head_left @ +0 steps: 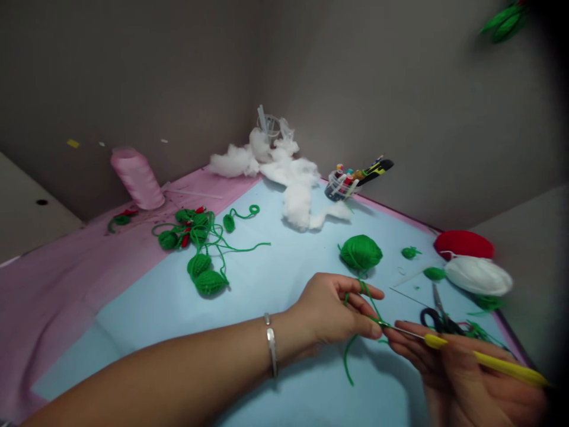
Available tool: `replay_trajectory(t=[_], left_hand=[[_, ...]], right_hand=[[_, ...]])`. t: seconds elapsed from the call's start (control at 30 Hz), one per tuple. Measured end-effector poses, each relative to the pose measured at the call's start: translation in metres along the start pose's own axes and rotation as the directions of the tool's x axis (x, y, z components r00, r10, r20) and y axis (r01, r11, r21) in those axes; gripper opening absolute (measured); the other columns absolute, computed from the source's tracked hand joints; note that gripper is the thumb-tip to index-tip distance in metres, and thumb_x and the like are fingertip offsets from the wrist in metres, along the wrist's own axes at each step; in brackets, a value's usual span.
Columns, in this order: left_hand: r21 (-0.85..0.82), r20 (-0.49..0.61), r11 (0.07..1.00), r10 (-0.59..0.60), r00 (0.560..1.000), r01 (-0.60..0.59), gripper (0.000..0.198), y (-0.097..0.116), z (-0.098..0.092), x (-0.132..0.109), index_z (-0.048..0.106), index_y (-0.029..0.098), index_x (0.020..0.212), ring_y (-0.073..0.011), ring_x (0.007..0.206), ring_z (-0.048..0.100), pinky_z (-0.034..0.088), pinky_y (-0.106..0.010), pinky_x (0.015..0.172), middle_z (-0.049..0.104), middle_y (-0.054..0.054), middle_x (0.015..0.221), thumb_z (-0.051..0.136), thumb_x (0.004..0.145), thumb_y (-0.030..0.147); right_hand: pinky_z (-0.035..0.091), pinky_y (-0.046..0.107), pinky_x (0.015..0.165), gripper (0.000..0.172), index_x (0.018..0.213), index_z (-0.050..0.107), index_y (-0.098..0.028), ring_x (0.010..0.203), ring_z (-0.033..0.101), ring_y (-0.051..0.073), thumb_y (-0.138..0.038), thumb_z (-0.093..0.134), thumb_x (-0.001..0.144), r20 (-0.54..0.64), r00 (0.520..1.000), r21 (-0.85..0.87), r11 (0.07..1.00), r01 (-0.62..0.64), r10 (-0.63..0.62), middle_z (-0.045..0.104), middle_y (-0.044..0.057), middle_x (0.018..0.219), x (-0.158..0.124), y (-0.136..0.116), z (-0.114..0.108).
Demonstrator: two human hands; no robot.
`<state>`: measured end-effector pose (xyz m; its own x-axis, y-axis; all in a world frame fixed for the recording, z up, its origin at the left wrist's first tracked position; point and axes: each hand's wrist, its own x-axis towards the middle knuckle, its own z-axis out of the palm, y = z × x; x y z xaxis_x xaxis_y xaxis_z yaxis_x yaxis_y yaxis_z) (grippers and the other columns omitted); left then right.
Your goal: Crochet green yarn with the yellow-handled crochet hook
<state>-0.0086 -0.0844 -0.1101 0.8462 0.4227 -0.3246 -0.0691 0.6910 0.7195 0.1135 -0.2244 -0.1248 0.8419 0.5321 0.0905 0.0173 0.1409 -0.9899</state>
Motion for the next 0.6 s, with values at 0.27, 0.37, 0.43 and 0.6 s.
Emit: replay_trajectory(t=[0.27, 0.37, 0.43, 0.6], left_hand=[[0.002, -0.026, 1.0, -0.015, 1.0, 0.015, 0.068, 0.0029, 0.002, -0.0031, 0.072, 0.008, 0.1, -0.0088, 0.057, 0.058, 0.045, -0.025, 0.065, 0.065, 0.005, 0.062, 0.091, 0.034, 0.007], [0.015, -0.052, 0.999, -0.037, 0.998, 0.037, 0.082, 0.0055, 0.0033, -0.0031, 0.07, 0.007, 0.112, -0.0075, 0.055, 0.057, 0.045, -0.023, 0.063, 0.065, 0.007, 0.061, 0.091, 0.033, 0.003], [0.035, -0.057, 0.999, -0.039, 0.998, 0.041, 0.087, 0.0055, 0.0036, -0.002, 0.068, 0.008, 0.119, -0.0069, 0.055, 0.056, 0.044, -0.022, 0.063, 0.064, 0.007, 0.061, 0.089, 0.036, 0.0], [0.126, -0.05, 0.992, 0.019, 0.999, -0.013, 0.073, 0.0005, 0.0043, 0.0008, 0.069, 0.011, 0.119, -0.0067, 0.057, 0.055, 0.045, -0.022, 0.063, 0.063, 0.008, 0.062, 0.079, 0.048, -0.005]], right_hand=[[0.065, 0.035, 0.066, 0.041, 0.082, 0.065, -0.016, 0.068, 0.076, 0.025, -0.046, 0.089, 0.065, -0.028, 0.993, 0.05, 0.992, -0.114, 0.115, 0.077, 0.011, 0.082, 0.0051, 0.0062, -0.003], [0.065, 0.032, 0.067, 0.034, 0.086, 0.064, -0.018, 0.068, 0.076, 0.023, -0.043, 0.083, 0.075, 0.027, 0.999, -0.012, 0.999, 0.036, -0.036, 0.077, 0.009, 0.084, 0.001, 0.0056, -0.0037], [0.064, 0.029, 0.069, 0.029, 0.087, 0.064, -0.017, 0.07, 0.076, 0.022, -0.041, 0.079, 0.081, 0.07, 0.992, -0.056, 0.992, 0.113, -0.109, 0.077, 0.008, 0.085, -0.0016, 0.0051, -0.003], [0.065, 0.034, 0.066, 0.018, 0.091, 0.065, -0.021, 0.068, 0.076, 0.023, -0.034, 0.076, 0.084, 0.156, 0.938, -0.043, 0.947, 0.319, -0.309, 0.078, 0.004, 0.085, -0.0002, 0.0058, -0.005]])
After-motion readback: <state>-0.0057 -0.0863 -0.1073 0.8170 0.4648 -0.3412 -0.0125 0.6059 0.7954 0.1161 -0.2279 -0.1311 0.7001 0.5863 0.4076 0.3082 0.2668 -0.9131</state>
